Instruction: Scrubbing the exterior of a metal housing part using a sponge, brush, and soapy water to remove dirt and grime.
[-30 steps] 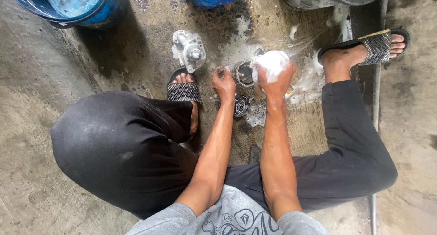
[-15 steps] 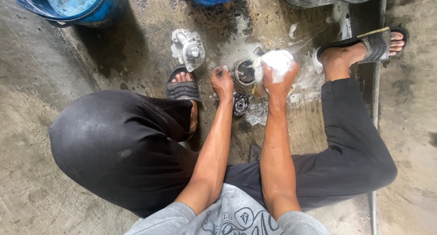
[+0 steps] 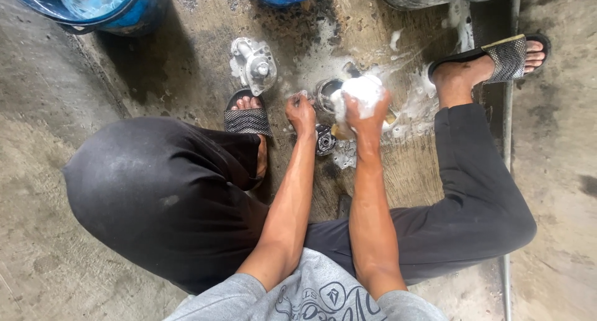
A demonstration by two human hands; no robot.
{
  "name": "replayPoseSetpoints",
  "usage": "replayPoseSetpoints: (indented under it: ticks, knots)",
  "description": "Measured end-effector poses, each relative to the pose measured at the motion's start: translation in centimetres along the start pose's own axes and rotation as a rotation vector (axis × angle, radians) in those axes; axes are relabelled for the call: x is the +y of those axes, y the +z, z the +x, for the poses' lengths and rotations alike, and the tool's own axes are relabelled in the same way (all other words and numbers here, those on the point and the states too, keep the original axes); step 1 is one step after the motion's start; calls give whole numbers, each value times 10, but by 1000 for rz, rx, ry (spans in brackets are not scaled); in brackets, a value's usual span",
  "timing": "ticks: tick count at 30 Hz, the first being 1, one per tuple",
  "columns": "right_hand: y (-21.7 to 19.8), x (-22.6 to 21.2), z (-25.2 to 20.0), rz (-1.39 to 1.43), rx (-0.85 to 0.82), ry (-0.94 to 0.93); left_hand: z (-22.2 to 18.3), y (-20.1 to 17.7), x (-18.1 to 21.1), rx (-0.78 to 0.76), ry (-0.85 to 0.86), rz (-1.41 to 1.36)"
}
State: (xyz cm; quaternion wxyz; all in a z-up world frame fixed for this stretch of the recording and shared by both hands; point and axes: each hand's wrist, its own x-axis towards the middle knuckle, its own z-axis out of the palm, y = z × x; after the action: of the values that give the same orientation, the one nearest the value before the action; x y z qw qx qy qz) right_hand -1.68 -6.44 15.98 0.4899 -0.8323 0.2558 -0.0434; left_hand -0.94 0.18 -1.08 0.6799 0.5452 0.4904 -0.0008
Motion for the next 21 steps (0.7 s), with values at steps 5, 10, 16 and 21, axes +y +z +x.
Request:
replayPoseSetpoints:
  ticks: [5, 10, 16, 21]
  knots:
    - [11, 16, 6, -247, 84, 49, 1, 0, 0, 7, -4, -35]
    - [10, -2, 2, -373, 116, -17, -6, 0, 13, 26, 67, 17]
    - [-1, 36, 13, -363, 195, -152, 5, 3, -10, 29, -10, 53]
    - [-5, 9, 8, -394, 170, -254, 20, 5, -29, 21, -79, 23]
